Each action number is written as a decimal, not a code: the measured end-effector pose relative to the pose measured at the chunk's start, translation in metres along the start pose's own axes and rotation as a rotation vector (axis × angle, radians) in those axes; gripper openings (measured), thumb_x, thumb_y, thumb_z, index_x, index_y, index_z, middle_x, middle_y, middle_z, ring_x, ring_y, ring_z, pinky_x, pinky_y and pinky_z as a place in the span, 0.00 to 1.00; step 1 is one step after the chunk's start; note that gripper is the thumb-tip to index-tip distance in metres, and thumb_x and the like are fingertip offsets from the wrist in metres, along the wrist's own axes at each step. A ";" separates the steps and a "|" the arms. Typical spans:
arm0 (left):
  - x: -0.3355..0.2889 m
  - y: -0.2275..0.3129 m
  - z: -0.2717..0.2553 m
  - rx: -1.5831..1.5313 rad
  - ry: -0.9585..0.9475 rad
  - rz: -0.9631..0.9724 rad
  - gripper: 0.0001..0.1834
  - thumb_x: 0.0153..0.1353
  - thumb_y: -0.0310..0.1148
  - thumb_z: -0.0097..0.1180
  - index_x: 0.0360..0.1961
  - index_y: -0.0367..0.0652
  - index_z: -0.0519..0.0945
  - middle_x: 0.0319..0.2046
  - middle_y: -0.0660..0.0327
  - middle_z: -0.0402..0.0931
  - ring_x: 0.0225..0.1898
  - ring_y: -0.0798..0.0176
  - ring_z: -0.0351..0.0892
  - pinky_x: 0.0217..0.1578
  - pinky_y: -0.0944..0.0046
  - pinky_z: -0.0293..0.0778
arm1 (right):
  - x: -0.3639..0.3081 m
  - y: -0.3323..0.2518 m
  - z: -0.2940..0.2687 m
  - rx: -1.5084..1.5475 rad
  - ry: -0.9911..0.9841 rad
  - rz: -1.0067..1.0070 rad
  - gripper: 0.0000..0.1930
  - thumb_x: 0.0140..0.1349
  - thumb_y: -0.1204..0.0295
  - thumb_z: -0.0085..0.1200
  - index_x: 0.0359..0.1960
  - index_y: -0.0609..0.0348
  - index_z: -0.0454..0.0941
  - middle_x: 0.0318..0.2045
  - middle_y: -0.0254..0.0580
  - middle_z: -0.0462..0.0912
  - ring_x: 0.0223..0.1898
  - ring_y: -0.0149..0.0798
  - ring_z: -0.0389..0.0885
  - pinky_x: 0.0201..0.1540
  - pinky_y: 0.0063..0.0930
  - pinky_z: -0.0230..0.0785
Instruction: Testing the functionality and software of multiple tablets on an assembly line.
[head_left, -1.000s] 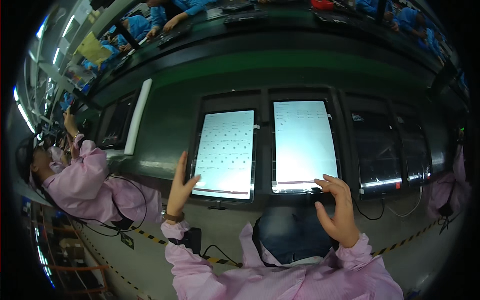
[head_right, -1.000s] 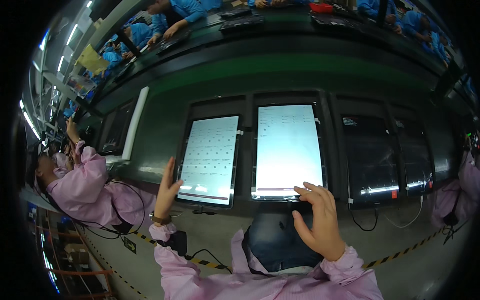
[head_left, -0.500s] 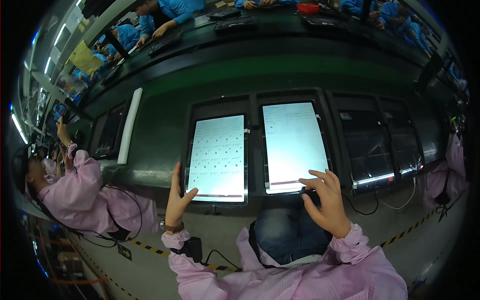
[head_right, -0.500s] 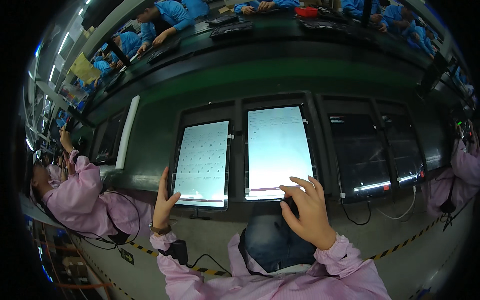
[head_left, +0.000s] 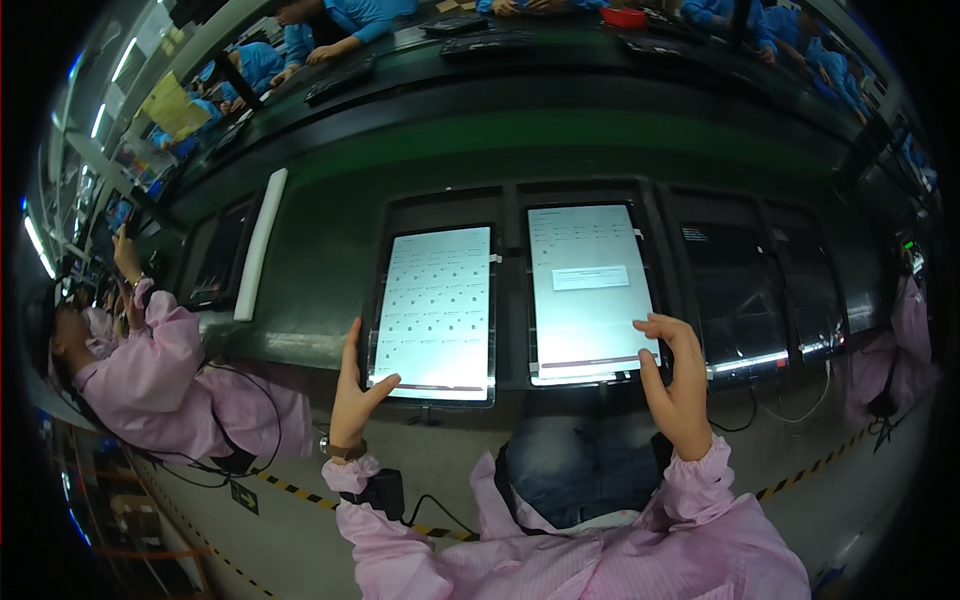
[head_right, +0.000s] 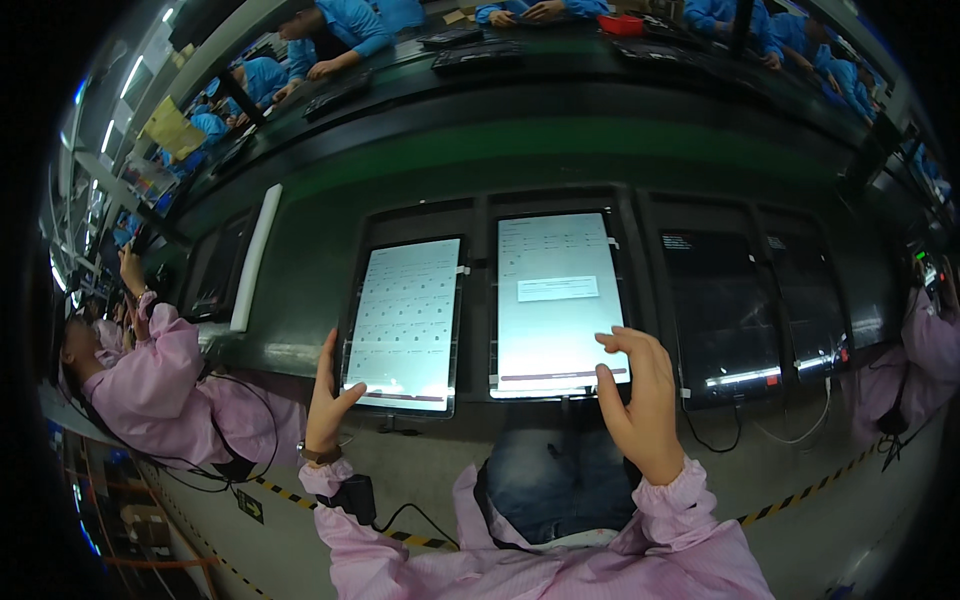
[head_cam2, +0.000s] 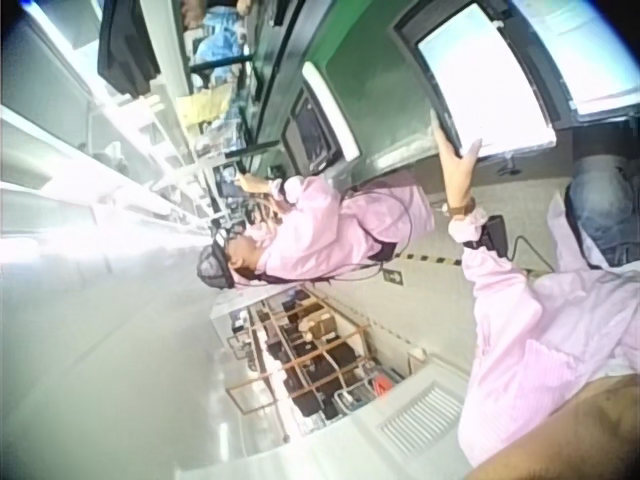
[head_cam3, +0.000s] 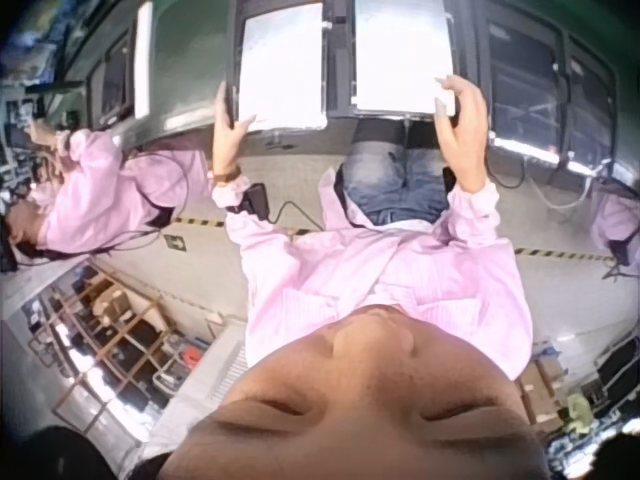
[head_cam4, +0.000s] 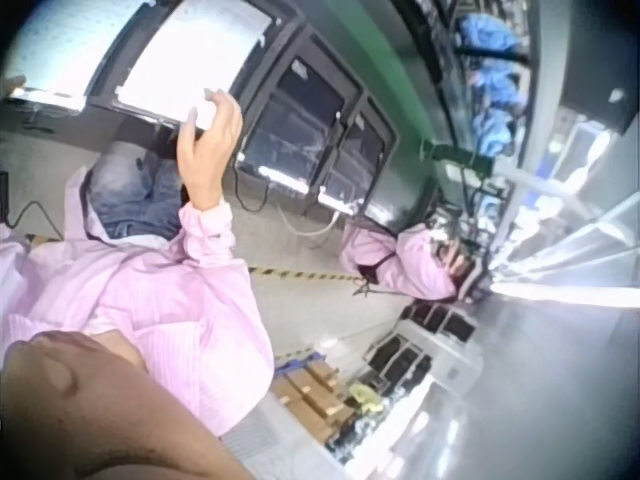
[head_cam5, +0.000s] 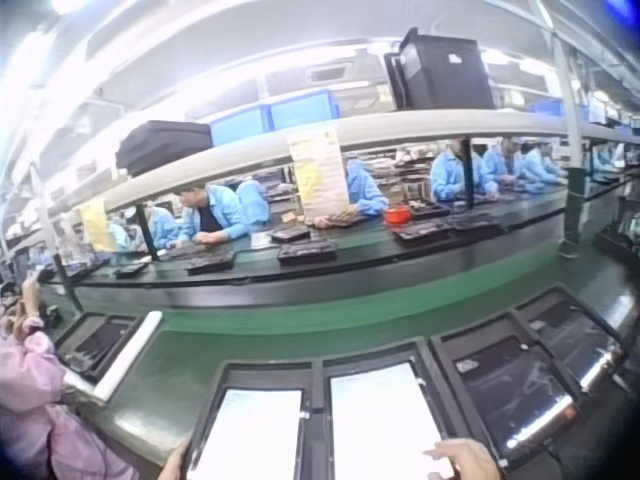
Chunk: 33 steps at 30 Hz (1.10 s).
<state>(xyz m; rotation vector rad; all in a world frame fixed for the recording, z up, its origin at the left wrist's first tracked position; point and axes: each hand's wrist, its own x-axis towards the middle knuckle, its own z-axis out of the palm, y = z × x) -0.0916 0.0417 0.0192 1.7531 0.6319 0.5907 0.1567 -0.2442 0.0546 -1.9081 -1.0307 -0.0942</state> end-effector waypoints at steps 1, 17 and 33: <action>0.001 0.000 0.001 -0.005 -0.016 0.005 0.48 0.46 0.28 0.63 0.67 0.38 0.48 0.63 0.51 0.52 0.64 0.57 0.53 0.62 0.62 0.51 | 0.003 -0.002 -0.002 0.009 0.016 0.027 0.14 0.54 0.79 0.50 0.44 0.65 0.72 0.40 0.47 0.76 0.48 0.49 0.71 0.52 0.38 0.60; 0.002 0.000 -0.001 0.062 0.027 0.019 0.38 0.55 0.28 0.50 0.66 0.35 0.50 0.65 0.51 0.49 0.66 0.57 0.49 0.64 0.62 0.45 | 0.029 0.016 0.029 -0.280 -0.072 0.024 0.21 0.58 0.69 0.49 0.51 0.67 0.66 0.43 0.47 0.73 0.60 0.53 0.59 0.62 0.50 0.44; 0.034 0.073 0.052 1.005 -0.211 0.394 0.20 0.58 0.39 0.54 0.53 0.53 0.75 0.63 0.47 0.54 0.64 0.45 0.50 0.61 0.49 0.47 | -0.007 0.005 -0.013 -0.008 0.048 0.048 0.09 0.54 0.82 0.49 0.37 0.65 0.68 0.44 0.51 0.76 0.57 0.53 0.65 0.55 0.40 0.59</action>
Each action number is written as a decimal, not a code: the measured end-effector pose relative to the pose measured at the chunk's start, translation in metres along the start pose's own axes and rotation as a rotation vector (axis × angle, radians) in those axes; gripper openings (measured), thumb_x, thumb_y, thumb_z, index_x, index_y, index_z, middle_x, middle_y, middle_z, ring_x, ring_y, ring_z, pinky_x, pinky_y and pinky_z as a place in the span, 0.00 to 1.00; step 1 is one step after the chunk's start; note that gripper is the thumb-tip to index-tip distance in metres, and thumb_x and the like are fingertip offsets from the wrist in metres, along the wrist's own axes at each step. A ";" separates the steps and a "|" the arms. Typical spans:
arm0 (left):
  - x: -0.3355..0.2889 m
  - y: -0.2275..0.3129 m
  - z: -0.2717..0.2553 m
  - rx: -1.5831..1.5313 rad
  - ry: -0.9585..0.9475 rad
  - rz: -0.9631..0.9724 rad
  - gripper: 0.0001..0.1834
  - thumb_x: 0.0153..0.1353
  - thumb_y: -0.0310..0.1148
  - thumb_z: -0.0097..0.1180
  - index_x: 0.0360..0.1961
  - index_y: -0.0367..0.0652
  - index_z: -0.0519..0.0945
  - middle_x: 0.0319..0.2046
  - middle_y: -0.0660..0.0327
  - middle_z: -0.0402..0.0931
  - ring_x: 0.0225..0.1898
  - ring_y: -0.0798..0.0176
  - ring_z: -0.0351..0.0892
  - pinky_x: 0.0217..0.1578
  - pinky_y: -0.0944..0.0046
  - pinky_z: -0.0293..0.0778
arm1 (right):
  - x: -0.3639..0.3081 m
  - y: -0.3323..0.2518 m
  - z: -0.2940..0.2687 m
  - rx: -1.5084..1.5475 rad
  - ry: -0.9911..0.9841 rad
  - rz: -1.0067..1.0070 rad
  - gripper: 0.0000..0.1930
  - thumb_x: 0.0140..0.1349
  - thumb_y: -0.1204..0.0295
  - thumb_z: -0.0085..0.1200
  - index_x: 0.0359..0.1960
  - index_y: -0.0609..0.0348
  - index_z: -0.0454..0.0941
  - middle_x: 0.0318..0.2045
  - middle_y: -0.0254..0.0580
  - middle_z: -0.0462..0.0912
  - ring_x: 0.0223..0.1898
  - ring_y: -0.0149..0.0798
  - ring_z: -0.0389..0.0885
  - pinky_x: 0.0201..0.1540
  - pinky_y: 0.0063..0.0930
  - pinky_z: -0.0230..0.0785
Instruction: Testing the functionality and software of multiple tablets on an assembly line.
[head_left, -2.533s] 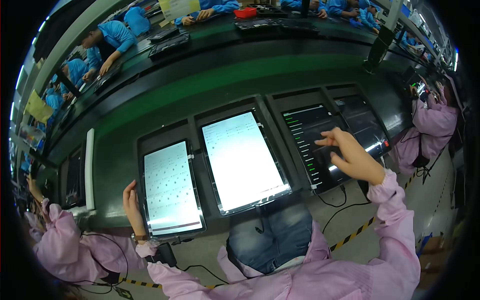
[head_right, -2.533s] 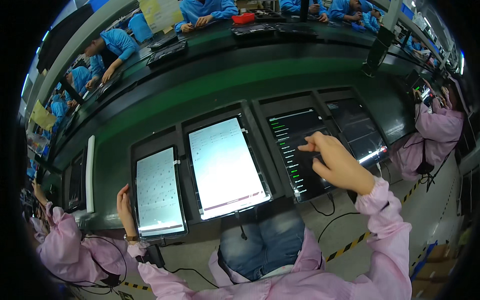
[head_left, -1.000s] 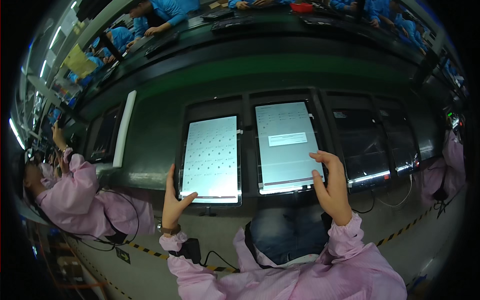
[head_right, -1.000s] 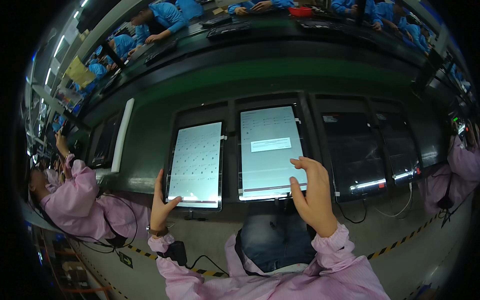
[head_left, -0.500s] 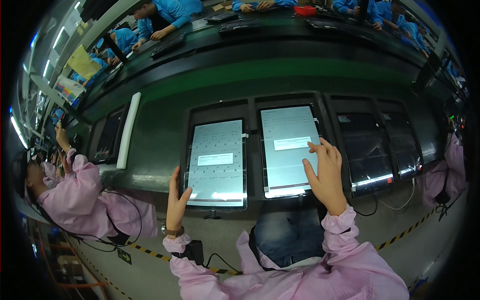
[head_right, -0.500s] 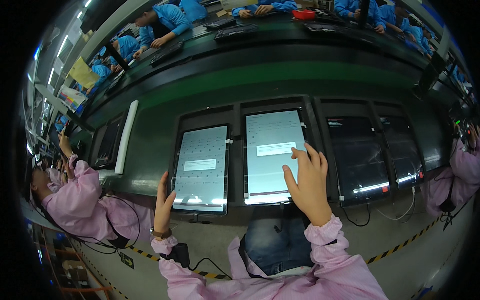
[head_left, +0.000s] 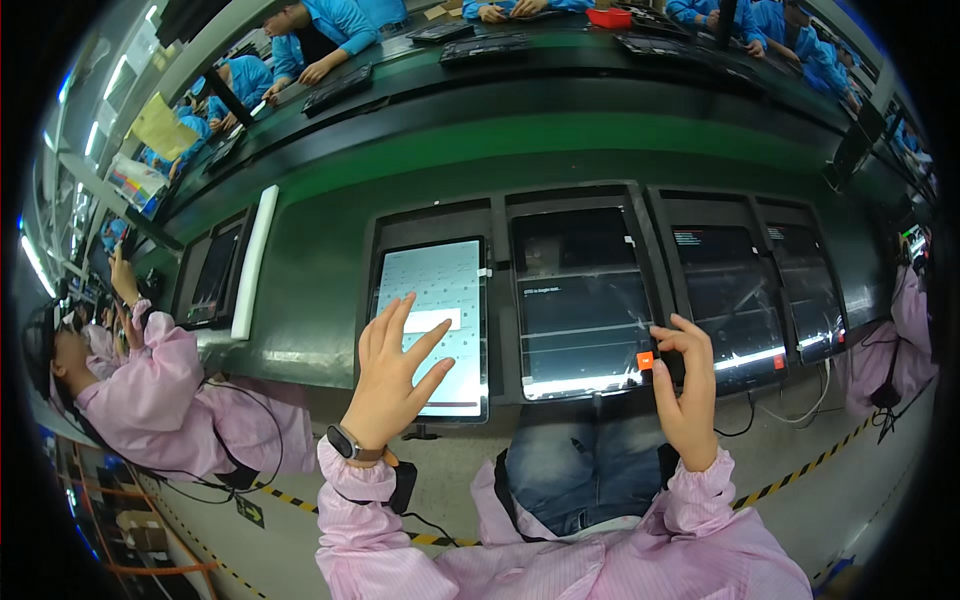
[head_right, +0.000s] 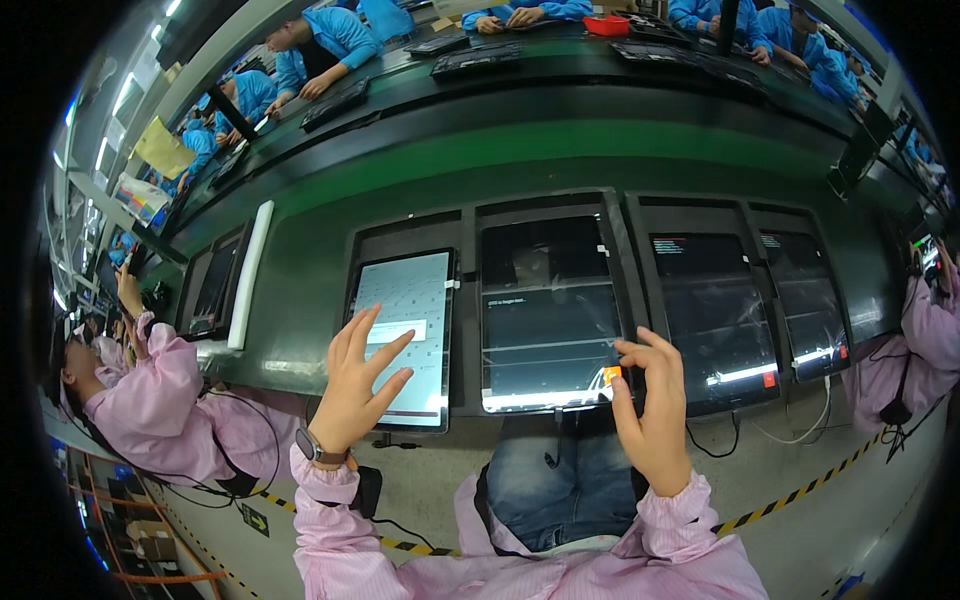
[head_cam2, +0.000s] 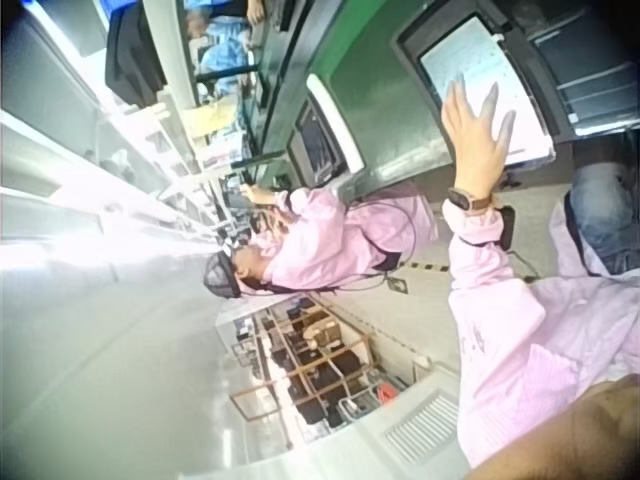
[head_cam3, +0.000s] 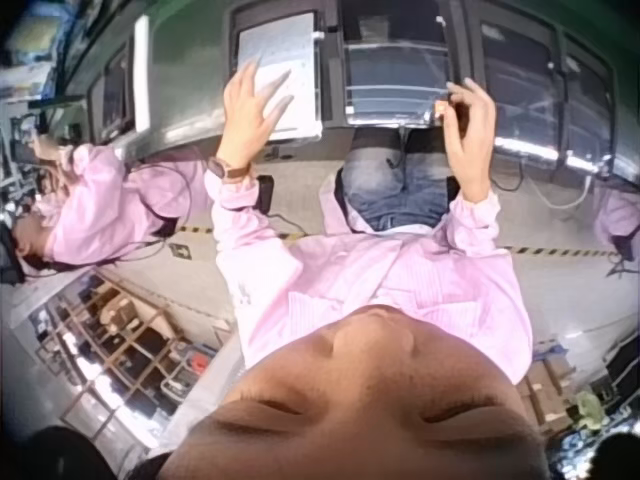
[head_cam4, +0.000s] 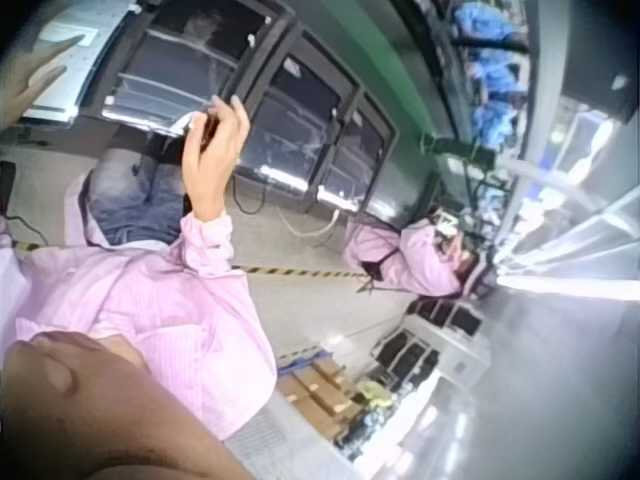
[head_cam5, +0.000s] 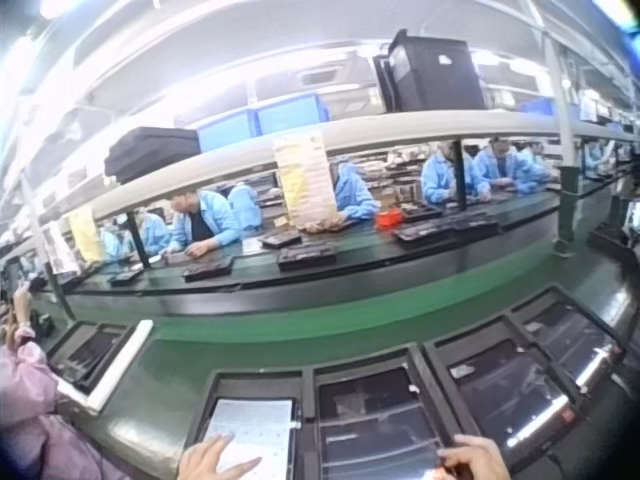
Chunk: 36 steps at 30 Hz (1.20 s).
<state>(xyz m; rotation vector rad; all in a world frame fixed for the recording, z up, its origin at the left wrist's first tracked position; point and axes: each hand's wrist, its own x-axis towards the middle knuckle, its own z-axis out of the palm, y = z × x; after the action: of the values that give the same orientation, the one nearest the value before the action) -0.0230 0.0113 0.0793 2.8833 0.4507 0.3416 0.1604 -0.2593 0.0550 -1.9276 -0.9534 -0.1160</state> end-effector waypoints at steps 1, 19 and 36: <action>0.001 -0.001 0.002 0.001 -0.001 0.005 0.20 0.58 0.39 0.54 0.53 0.53 0.75 0.63 0.47 0.54 0.64 0.45 0.50 0.61 0.49 0.47 | -0.002 0.001 -0.002 0.000 0.004 0.003 0.09 0.54 0.82 0.49 0.37 0.65 0.68 0.44 0.51 0.76 0.57 0.53 0.65 0.55 0.40 0.59; -0.034 -0.168 0.062 0.012 0.374 -0.426 0.24 0.61 0.37 0.49 0.57 0.38 0.68 0.57 0.50 0.65 0.61 0.50 0.60 0.60 0.54 0.55 | -0.024 0.038 0.031 0.161 0.227 -0.103 0.15 0.61 0.69 0.42 0.45 0.68 0.64 0.53 0.60 0.68 0.58 0.58 0.64 0.60 0.45 0.53; -0.024 -0.142 0.066 0.128 0.380 -0.517 0.25 0.61 0.41 0.50 0.57 0.41 0.68 0.58 0.51 0.65 0.62 0.51 0.60 0.60 0.54 0.54 | -0.022 0.035 0.040 -0.088 0.250 -0.140 0.18 0.58 0.68 0.48 0.45 0.69 0.66 0.51 0.59 0.68 0.50 0.54 0.68 0.52 0.44 0.61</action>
<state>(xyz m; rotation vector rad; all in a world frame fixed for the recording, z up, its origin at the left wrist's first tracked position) -0.0672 0.1250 -0.0217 2.6741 1.2859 0.7882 0.1559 -0.2495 -0.0012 -1.8717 -0.9257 -0.4759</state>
